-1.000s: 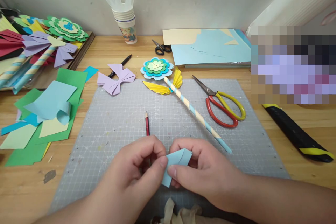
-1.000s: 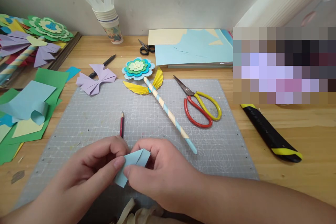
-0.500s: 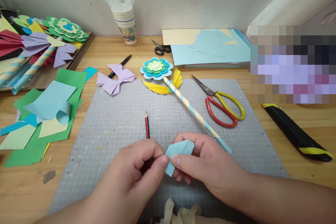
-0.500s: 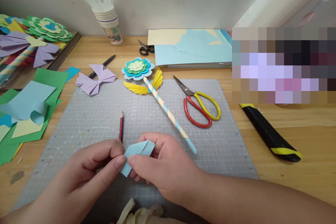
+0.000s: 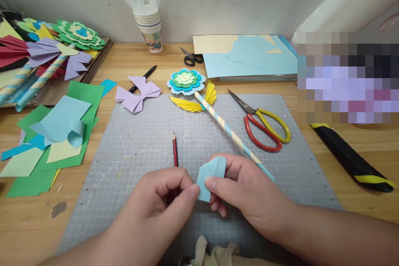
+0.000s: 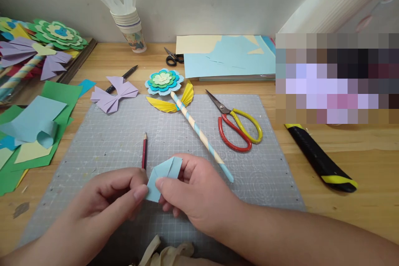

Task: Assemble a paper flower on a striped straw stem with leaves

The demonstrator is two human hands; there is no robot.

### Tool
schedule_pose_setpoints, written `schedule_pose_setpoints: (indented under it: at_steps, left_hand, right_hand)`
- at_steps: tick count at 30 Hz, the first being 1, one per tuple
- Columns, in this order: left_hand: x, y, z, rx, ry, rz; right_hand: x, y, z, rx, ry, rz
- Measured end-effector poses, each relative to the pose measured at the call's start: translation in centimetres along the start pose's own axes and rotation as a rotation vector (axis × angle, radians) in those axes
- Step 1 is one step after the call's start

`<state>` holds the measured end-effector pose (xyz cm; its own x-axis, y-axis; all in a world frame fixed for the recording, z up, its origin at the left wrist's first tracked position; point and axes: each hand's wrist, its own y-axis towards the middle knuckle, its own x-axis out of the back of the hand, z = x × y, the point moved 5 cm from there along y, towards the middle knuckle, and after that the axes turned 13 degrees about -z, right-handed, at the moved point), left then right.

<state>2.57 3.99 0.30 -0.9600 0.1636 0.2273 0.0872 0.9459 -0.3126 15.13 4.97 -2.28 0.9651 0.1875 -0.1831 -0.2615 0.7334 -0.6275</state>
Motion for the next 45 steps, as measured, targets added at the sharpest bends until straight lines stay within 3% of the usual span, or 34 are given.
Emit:
schedule_pose_setpoints:
  at_steps: [5, 9, 14, 22, 25, 30, 33, 38, 45]
  left_hand:
    - [0.3, 0.3, 0.4, 0.082, -0.068, -0.083]
    - [-0.1, 0.4, 0.6, 0.128, -0.099, -0.025]
    - [-0.7, 0.2, 0.2, 0.1, -0.15, 0.058]
    - [-0.4, 0.3, 0.3, 0.071, -0.209, -0.011]
    - [0.4, 0.3, -0.1, -0.089, -0.11, -0.155]
    - [0.8, -0.4, -1.6, -0.496, 0.212, -0.114]
    - [1.2, -1.1, -2.2, -0.641, 0.296, -0.19]
    - [1.3, -1.9, -2.1, -0.64, 0.372, -0.31]
    - [1.3, -1.2, -2.2, -0.654, 0.389, -0.208]
  right_hand:
    - [-0.5, -0.3, 0.0, 0.011, -0.044, 0.045]
    - [-0.6, -0.2, 0.0, 0.068, -0.028, 0.066]
    - [-0.1, -0.1, 0.1, 0.105, -0.03, 0.0]
    - [0.2, 0.0, 0.2, 0.037, 0.016, 0.013]
    - [-0.1, 0.2, -0.2, -0.044, 0.144, 0.103]
    - [-0.6, 0.1, -0.9, -0.179, 0.302, 0.215]
    - [-0.8, -0.1, -0.9, -0.182, 0.334, 0.243]
    - [-0.6, 0.1, -0.7, -0.128, 0.333, 0.203]
    - [-0.1, 0.2, -0.3, -0.044, 0.385, 0.115]
